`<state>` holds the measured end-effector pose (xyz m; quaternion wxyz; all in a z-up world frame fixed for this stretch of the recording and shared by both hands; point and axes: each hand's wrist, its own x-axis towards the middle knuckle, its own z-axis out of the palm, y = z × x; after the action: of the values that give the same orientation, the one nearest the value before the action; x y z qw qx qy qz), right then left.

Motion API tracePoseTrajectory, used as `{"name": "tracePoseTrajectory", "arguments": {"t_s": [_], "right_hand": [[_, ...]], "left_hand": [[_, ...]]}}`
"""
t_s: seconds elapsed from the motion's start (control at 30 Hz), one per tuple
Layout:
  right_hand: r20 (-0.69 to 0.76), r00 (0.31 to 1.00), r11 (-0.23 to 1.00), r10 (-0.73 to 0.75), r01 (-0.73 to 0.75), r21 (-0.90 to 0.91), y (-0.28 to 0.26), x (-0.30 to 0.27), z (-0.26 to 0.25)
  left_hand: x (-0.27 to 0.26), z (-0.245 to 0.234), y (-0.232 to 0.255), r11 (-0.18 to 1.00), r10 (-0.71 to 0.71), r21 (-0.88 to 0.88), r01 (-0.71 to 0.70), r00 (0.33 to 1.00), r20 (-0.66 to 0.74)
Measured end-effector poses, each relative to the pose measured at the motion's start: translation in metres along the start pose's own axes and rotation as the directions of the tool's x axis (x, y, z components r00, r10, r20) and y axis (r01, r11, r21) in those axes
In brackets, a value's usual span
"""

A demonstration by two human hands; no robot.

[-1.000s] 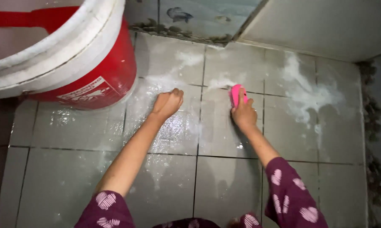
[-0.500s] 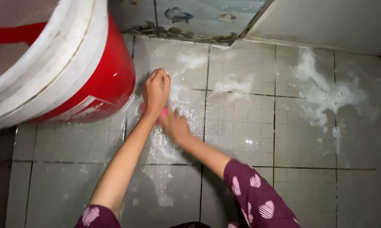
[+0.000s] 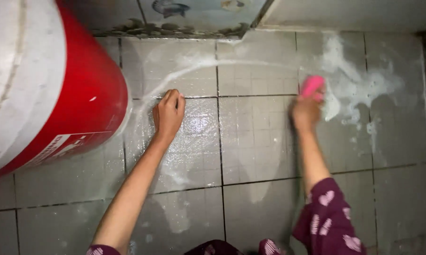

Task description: Scrubbing bathroom floor tiles with a pink hand brush and rinsing with water from a red bucket using a scoop.

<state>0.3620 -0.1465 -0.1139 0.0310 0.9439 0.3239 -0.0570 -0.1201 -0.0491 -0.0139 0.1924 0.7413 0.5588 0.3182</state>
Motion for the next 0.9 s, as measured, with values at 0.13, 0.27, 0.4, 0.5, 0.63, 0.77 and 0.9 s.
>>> {"name": "tracePoseTrajectory", "arguments": {"t_s": [0.13, 0.27, 0.4, 0.5, 0.63, 0.77, 0.9], "right_hand": [[-0.192, 0.869, 0.890, -0.456, 0.449, -0.084, -0.150, -0.130, -0.073], [-0.022, 0.752, 0.683, -0.659, 0.611, 0.400, -0.280, -0.234, -0.102], [0.050, 0.664, 0.632, -0.746, 0.682, 0.367, -0.309, -0.236, -0.154], [-0.221, 0.725, 0.752, -0.652, 0.656, -0.069, -0.258, -0.117, -0.014], [-0.169, 0.879, 0.882, -0.445, 0.463, 0.086, -0.122, -0.019, -0.080], [-0.064, 0.998, 0.990, 0.006, 0.004, 0.144, -0.009, 0.015, -0.064], [-0.016, 0.999, 0.987, -0.051, 0.052, 0.150, -0.035, -0.058, -0.080]], "left_hand": [[0.006, 0.010, 0.011, 1.000, 0.011, 0.020, -0.011, 1.000, -0.013], [0.017, 0.013, 0.004, 0.992, 0.102, -0.052, -0.115, 0.974, -0.202], [0.017, 0.014, 0.010, 0.983, 0.112, -0.114, -0.145, 0.960, -0.258], [0.005, 0.028, 0.004, 0.981, 0.122, -0.126, -0.149, 0.972, -0.199], [-0.012, 0.037, 0.003, 0.983, 0.083, -0.153, -0.098, 0.991, -0.104], [-0.015, 0.024, 0.007, 0.986, 0.104, -0.127, -0.111, 0.993, -0.062], [-0.019, 0.024, -0.007, 0.984, 0.079, -0.159, -0.086, 0.996, -0.049]]}}
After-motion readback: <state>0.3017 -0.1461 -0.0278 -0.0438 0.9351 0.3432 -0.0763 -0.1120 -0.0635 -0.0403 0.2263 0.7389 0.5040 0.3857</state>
